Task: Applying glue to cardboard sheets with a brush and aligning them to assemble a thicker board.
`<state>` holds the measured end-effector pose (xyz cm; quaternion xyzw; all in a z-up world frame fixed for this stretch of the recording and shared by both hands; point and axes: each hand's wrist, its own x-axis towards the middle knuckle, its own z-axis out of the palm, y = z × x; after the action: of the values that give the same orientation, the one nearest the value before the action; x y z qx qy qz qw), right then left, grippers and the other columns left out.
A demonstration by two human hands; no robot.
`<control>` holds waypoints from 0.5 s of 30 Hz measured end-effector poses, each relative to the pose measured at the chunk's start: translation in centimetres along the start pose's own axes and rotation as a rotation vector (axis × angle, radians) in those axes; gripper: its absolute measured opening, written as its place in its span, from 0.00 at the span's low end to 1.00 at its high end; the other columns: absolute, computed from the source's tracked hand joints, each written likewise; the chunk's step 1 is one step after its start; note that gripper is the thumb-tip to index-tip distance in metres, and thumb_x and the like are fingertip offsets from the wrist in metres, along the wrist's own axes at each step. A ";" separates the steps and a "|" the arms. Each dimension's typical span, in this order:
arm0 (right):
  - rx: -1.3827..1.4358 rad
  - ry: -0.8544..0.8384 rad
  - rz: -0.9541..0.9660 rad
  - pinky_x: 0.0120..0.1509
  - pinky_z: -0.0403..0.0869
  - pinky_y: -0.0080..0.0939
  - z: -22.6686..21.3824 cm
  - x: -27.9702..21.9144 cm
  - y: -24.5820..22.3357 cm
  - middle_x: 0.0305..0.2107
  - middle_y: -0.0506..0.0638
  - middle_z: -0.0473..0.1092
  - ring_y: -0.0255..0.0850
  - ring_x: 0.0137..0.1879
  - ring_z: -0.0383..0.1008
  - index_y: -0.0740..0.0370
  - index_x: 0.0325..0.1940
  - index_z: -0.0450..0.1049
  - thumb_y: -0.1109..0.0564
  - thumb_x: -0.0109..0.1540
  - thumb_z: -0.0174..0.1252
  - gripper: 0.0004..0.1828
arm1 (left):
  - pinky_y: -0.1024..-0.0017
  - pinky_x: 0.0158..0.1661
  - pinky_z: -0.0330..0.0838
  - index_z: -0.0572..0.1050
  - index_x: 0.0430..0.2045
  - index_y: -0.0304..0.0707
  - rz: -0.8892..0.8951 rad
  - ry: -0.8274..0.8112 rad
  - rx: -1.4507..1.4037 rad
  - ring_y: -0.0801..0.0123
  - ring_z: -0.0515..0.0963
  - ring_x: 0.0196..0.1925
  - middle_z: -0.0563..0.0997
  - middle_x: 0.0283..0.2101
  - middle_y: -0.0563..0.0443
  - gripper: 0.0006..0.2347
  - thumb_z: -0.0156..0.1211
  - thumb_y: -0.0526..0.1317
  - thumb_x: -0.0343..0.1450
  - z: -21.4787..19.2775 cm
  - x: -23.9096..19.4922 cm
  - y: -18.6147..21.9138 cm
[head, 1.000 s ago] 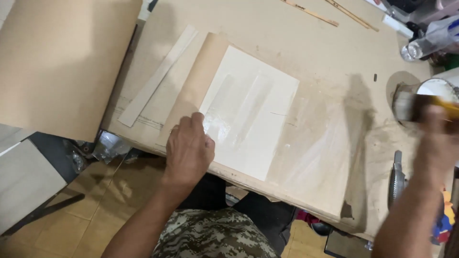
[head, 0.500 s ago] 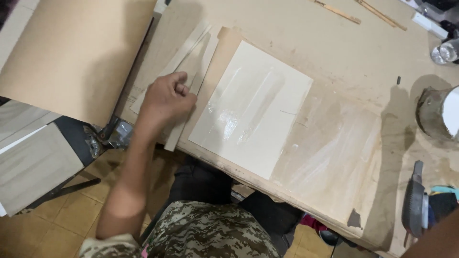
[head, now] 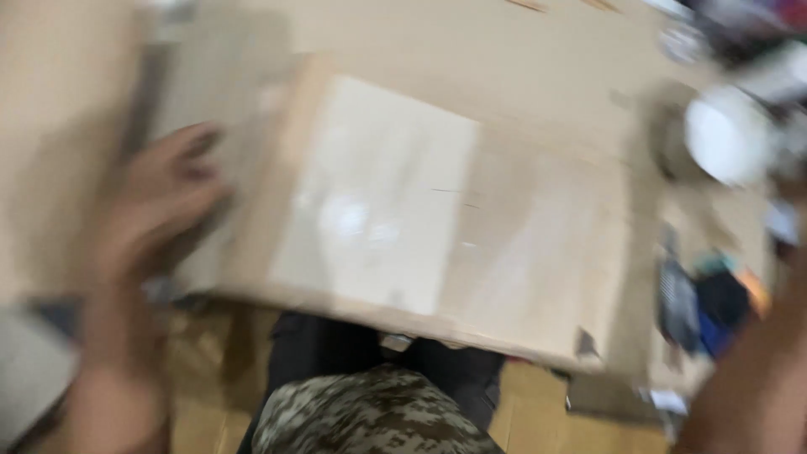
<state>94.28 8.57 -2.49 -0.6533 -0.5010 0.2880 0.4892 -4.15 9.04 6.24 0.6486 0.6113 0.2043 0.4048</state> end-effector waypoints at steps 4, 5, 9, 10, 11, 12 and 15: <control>-0.229 0.330 -0.270 0.65 0.71 0.40 9.0 -13.9 -8.4 0.53 0.48 0.69 0.39 0.59 0.71 0.53 0.63 0.68 0.53 0.76 0.58 0.13 | 0.70 0.37 0.67 0.75 0.61 0.34 -0.005 0.126 0.051 0.67 0.76 0.39 0.80 0.45 0.46 0.23 0.52 0.30 0.68 0.7 0.9 -2.3; -0.430 0.495 -0.601 0.59 0.71 0.46 14.9 -15.8 -18.3 0.47 0.63 0.67 0.48 0.51 0.70 0.68 0.58 0.67 0.70 0.77 0.65 0.12 | 0.77 0.40 0.64 0.73 0.61 0.21 0.144 0.142 -0.004 0.70 0.74 0.41 0.78 0.46 0.41 0.20 0.52 0.26 0.71 0.9 2.0 -5.2; -0.631 0.337 -0.579 0.55 0.74 0.45 16.8 -14.6 -19.4 0.44 0.61 0.68 0.52 0.49 0.73 0.71 0.55 0.68 0.70 0.79 0.56 0.03 | 0.62 0.54 0.71 0.70 0.63 0.17 0.243 0.200 0.062 0.53 0.77 0.55 0.78 0.55 0.30 0.21 0.61 0.23 0.73 1.5 2.1 -7.9; -0.696 0.399 -0.416 0.54 0.77 0.45 17.3 -14.2 -19.5 0.46 0.60 0.72 0.51 0.51 0.76 0.69 0.55 0.70 0.67 0.75 0.60 0.06 | 0.61 0.55 0.71 0.72 0.62 0.19 0.218 0.222 0.083 0.51 0.78 0.53 0.79 0.52 0.30 0.18 0.59 0.23 0.75 1.6 2.0 -8.1; -0.757 0.456 -0.250 0.54 0.80 0.45 17.8 -13.9 -19.5 0.48 0.59 0.76 0.50 0.52 0.79 0.67 0.56 0.72 0.64 0.72 0.65 0.10 | 0.59 0.56 0.71 0.73 0.62 0.20 0.193 0.245 0.105 0.50 0.78 0.50 0.79 0.50 0.30 0.16 0.57 0.24 0.77 1.7 1.8 -8.3; -0.759 0.459 -0.248 0.54 0.80 0.45 17.6 -13.6 -18.4 0.48 0.59 0.76 0.50 0.52 0.79 0.67 0.56 0.72 0.64 0.72 0.65 0.10 | 0.59 0.56 0.71 0.73 0.62 0.20 0.196 0.242 0.104 0.50 0.78 0.50 0.79 0.50 0.30 0.16 0.57 0.24 0.77 1.9 1.0 -6.7; -0.849 0.385 -0.243 0.41 0.74 0.47 16.9 -13.5 -16.1 0.40 0.54 0.79 0.46 0.39 0.78 0.63 0.49 0.78 0.56 0.72 0.69 0.09 | 0.51 0.56 0.68 0.67 0.69 0.15 0.163 0.272 0.178 0.41 0.76 0.53 0.78 0.51 0.25 0.19 0.48 0.24 0.81 2.2 -1.0 -3.7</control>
<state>69.19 2.15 4.88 -0.7735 -0.5472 -0.1274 0.2932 -4.98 7.19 2.26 0.6957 0.6214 0.2676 0.2414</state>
